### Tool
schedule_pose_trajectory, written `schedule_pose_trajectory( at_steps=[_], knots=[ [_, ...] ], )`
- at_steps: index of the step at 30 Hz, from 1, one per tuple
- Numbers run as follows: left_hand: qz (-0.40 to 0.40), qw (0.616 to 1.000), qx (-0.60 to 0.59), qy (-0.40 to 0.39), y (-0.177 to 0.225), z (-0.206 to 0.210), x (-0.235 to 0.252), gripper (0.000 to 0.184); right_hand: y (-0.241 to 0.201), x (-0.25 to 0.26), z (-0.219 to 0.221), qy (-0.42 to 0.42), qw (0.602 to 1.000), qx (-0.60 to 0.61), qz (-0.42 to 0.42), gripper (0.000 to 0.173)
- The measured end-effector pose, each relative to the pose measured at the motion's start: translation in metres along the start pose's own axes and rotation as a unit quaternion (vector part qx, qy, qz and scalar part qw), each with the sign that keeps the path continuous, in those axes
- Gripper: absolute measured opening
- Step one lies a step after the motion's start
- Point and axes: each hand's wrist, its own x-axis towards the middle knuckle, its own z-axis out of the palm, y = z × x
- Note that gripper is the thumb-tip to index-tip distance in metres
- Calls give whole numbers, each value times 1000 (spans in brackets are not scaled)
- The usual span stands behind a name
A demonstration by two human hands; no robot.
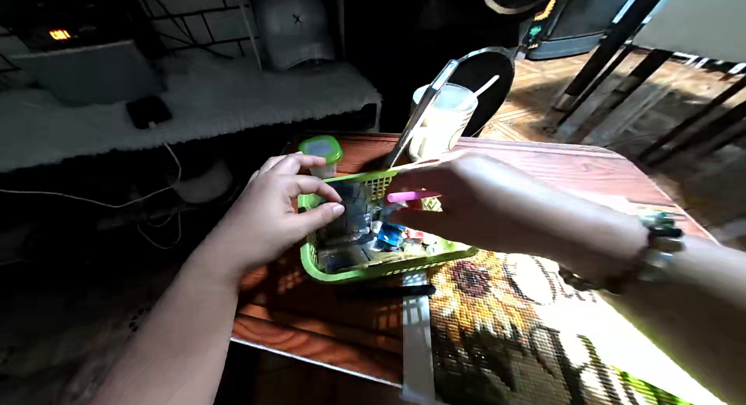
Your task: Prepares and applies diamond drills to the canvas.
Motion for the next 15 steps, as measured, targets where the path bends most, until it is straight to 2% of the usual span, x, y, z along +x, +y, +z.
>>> schedule_pose_trajectory(
  at_steps=[3,9,15],
  knots=[
    [-9,1000,13,-2,2,0,5,21,-4,10,7,-16,999,-8,37,12],
    [-34,999,8,-2,3,3,10,19,-5,18,10,-24,998,-17,51,13],
    [-47,999,-11,12,1,7,11,15,4,16,15,6,999,27,28,10]
  ],
)
